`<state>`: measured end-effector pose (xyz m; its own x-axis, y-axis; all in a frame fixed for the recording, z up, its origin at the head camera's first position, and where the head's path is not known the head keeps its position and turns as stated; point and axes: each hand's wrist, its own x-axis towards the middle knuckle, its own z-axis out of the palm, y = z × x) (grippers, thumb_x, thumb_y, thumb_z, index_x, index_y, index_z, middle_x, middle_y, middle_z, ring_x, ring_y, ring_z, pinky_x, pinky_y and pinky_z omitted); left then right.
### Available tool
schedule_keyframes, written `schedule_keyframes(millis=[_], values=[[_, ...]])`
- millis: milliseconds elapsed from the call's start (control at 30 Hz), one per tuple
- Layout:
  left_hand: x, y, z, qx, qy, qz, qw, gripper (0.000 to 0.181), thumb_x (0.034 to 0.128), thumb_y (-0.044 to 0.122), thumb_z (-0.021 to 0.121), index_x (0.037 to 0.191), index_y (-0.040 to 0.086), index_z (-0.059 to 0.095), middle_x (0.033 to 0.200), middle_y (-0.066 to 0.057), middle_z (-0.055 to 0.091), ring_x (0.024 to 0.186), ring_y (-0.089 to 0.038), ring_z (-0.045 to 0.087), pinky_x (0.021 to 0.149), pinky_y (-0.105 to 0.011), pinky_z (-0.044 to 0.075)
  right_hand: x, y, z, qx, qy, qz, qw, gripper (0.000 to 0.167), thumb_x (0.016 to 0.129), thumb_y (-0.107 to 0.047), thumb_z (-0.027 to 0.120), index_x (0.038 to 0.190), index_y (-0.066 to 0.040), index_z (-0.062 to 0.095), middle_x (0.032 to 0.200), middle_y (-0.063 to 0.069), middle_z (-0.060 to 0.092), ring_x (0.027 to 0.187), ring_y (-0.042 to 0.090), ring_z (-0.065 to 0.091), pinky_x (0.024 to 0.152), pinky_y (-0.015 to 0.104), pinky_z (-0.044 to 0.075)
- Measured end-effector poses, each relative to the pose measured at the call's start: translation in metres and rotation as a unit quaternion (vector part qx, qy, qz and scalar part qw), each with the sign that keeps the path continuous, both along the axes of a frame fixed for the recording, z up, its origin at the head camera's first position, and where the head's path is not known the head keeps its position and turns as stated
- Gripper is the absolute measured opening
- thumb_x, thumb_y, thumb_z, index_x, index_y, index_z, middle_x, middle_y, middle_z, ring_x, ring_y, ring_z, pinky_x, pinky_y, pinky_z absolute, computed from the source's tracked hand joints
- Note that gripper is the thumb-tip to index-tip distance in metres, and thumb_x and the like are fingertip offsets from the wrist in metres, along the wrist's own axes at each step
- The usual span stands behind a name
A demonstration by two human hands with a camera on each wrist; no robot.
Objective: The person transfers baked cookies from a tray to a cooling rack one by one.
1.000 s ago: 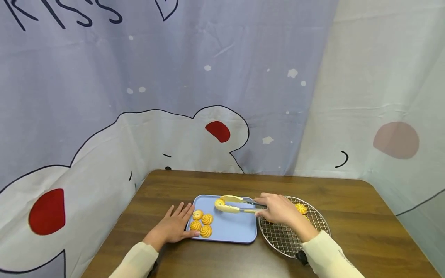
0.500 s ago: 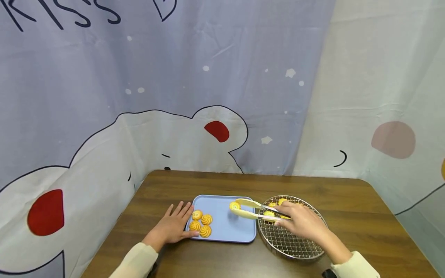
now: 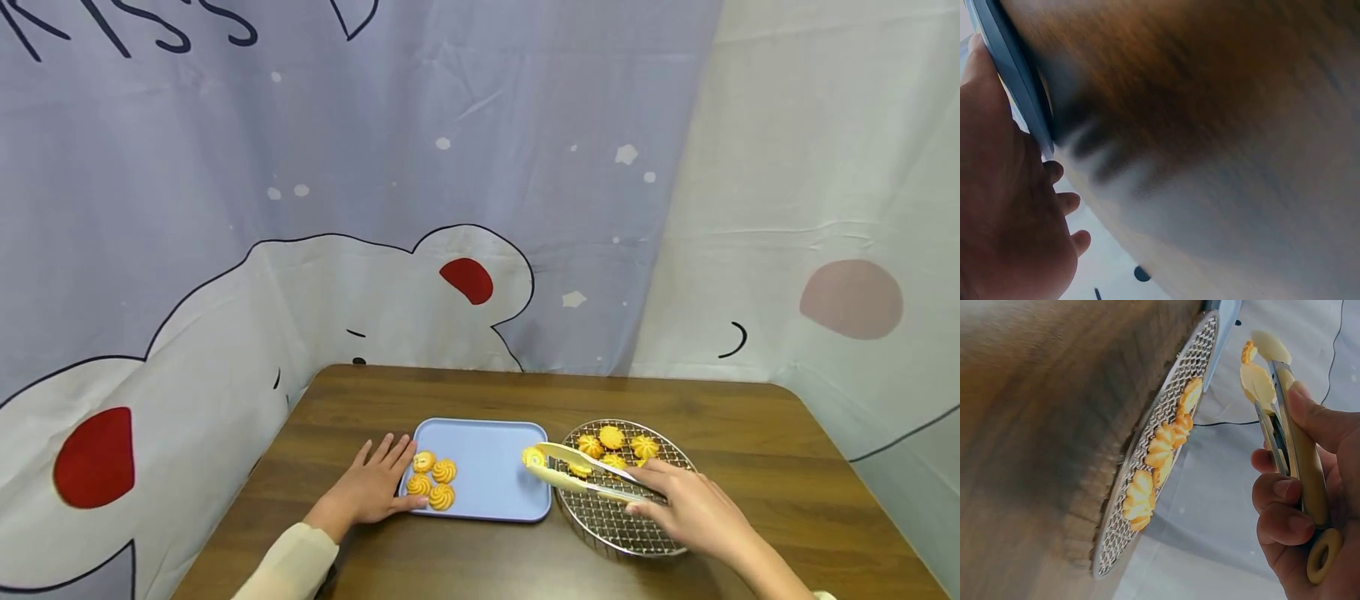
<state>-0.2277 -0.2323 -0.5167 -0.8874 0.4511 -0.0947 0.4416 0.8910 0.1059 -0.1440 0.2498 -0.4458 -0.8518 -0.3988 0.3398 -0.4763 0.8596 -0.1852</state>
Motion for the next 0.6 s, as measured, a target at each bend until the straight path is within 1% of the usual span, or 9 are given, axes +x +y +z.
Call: schedule_keyframes(millis=[67,133,200,233,367,500,600], values=[[-0.001,0.000,-0.003,-0.006,0.002,0.006,1.0000,0.104,0.0894,0.081,0.042,0.161,0.008,0.025,0.166,-0.013,0.026,0.154,-0.038,0.019,0.121,-0.063,0.012,0.005,0.002,-0.001,0.003,0.006,-0.005,1.0000,0.048,0.082,-0.043,0.081,0.121,-0.015,0.075,0.113,-0.003,0.072,0.090,0.018,0.071,0.075,0.039,0.058],[-0.002,-0.001,-0.005,-0.010,0.005,0.010,0.9999,0.103,0.0894,0.081,0.042,0.162,0.010,0.025,0.167,-0.012,0.025,0.154,-0.037,0.018,0.121,-0.062,0.012,0.010,0.004,-0.003,0.005,0.013,-0.012,0.9998,0.048,0.082,-0.042,0.082,0.121,-0.016,0.076,0.112,-0.005,0.071,0.088,0.017,0.071,0.073,0.037,0.058],[-0.003,-0.001,-0.007,-0.009,0.009,0.011,0.9999,0.102,0.0895,0.081,0.042,0.161,0.010,0.025,0.167,-0.011,0.026,0.154,-0.036,0.018,0.121,-0.062,0.012,0.015,0.006,-0.004,0.007,0.017,-0.019,0.9997,0.048,0.081,-0.042,0.083,0.121,-0.016,0.076,0.113,-0.005,0.071,0.090,0.018,0.072,0.072,0.037,0.058],[-0.003,-0.001,-0.007,-0.007,0.009,0.010,0.9999,0.102,0.0897,0.080,0.043,0.161,0.010,0.026,0.167,-0.011,0.026,0.154,-0.037,0.018,0.121,-0.062,0.012,0.018,0.007,-0.004,0.008,0.016,-0.022,0.9996,0.047,0.081,-0.042,0.083,0.121,-0.017,0.076,0.112,-0.006,0.071,0.088,0.017,0.072,0.071,0.035,0.058],[-0.001,0.000,-0.004,0.000,0.005,0.006,1.0000,0.102,0.0901,0.079,0.044,0.161,0.009,0.025,0.166,-0.013,0.026,0.154,-0.038,0.019,0.121,-0.063,0.011,0.028,0.013,-0.005,0.006,0.011,-0.028,0.9995,0.046,0.082,-0.042,0.083,0.120,-0.018,0.076,0.115,-0.006,0.071,0.092,0.019,0.072,0.072,0.037,0.058],[0.001,0.001,-0.002,0.002,0.001,0.007,1.0000,0.101,0.0908,0.078,0.044,0.161,0.008,0.026,0.166,-0.014,0.026,0.153,-0.039,0.019,0.121,-0.063,0.011,0.039,0.020,-0.007,0.004,0.011,-0.032,0.9994,0.046,0.082,-0.041,0.083,0.121,-0.019,0.075,0.114,-0.009,0.070,0.092,0.015,0.072,0.072,0.036,0.058],[0.000,0.000,-0.005,-0.003,0.004,0.009,0.9999,0.101,0.0907,0.078,0.044,0.161,0.009,0.026,0.167,-0.012,0.026,0.154,-0.038,0.018,0.121,-0.062,0.011,0.045,0.027,-0.008,0.007,0.006,-0.035,0.9994,0.047,0.083,-0.044,0.081,0.122,-0.020,0.074,0.114,-0.008,0.070,0.091,0.016,0.072,0.071,0.036,0.058]])
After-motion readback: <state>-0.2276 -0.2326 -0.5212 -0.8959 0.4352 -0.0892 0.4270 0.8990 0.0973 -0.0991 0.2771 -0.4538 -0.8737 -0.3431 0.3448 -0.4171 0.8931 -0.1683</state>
